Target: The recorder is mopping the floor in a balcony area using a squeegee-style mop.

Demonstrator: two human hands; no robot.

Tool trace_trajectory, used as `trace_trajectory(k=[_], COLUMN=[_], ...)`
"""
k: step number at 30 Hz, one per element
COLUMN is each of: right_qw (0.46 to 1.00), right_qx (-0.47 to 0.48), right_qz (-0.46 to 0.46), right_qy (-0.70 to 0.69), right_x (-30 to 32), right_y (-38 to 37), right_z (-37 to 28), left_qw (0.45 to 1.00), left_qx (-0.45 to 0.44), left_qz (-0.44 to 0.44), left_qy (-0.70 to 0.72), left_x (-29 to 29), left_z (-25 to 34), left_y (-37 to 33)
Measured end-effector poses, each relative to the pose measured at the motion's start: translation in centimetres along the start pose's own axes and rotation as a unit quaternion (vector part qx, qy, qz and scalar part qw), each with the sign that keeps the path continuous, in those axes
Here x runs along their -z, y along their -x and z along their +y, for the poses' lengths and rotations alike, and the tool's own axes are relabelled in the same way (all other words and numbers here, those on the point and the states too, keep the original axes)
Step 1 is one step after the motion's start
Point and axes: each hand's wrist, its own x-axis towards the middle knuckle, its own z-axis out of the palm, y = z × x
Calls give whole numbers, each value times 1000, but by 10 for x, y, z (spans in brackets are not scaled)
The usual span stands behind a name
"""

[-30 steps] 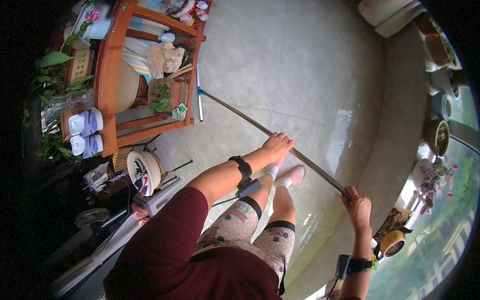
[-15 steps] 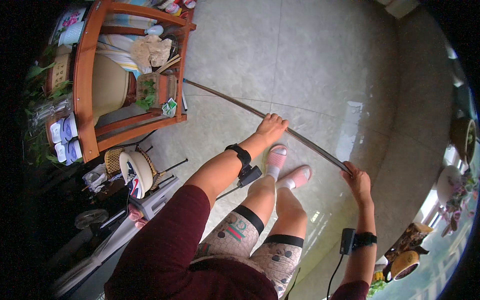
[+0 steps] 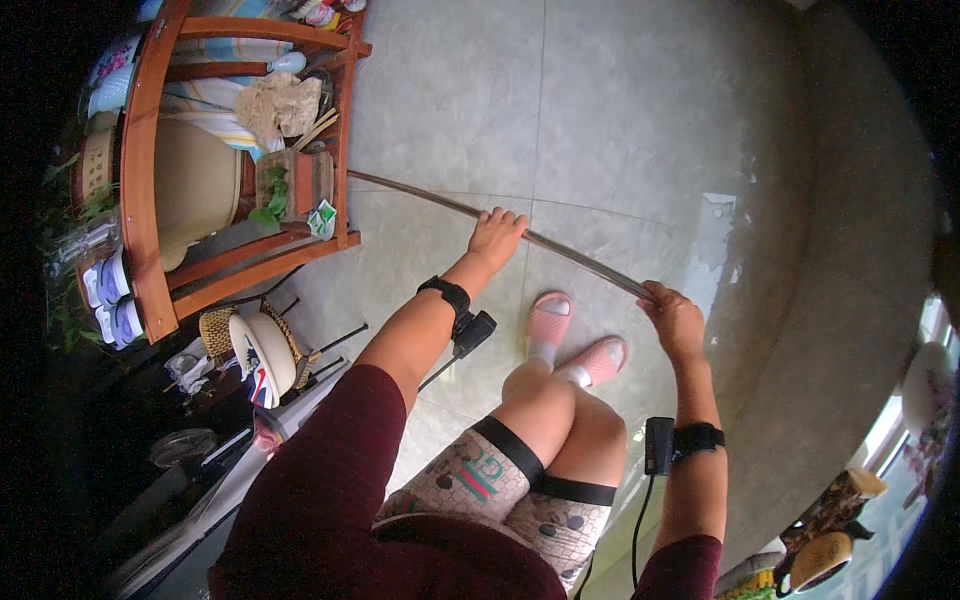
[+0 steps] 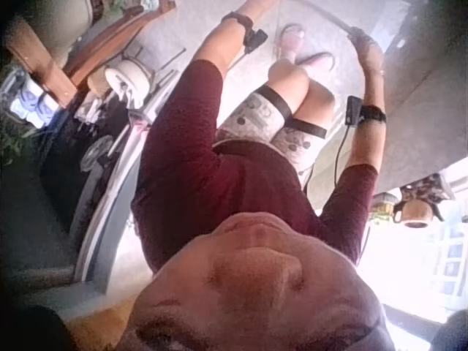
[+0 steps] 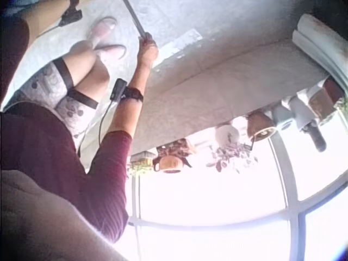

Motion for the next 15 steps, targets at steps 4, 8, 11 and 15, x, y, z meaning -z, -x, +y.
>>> trace_trajectory(k=[4, 8, 11, 15], right_qw=[999, 994, 985, 974], right_qx=[-3, -79, -132, -160], right_qz=[49, 71, 106, 160], right_qy=[11, 14, 12, -10], right_x=[28, 82, 129, 184], right_y=[28, 96, 169, 250], right_z=[10, 42, 67, 78], left_qw=[998, 987, 968, 940], left_qx=[-38, -128, -186, -236], left_qz=[-11, 28, 121, 215], left_qy=[40, 89, 117, 117], left_x=[21, 66, 97, 149], left_z=[25, 98, 174, 253], left_y=[-7, -18, -25, -18])
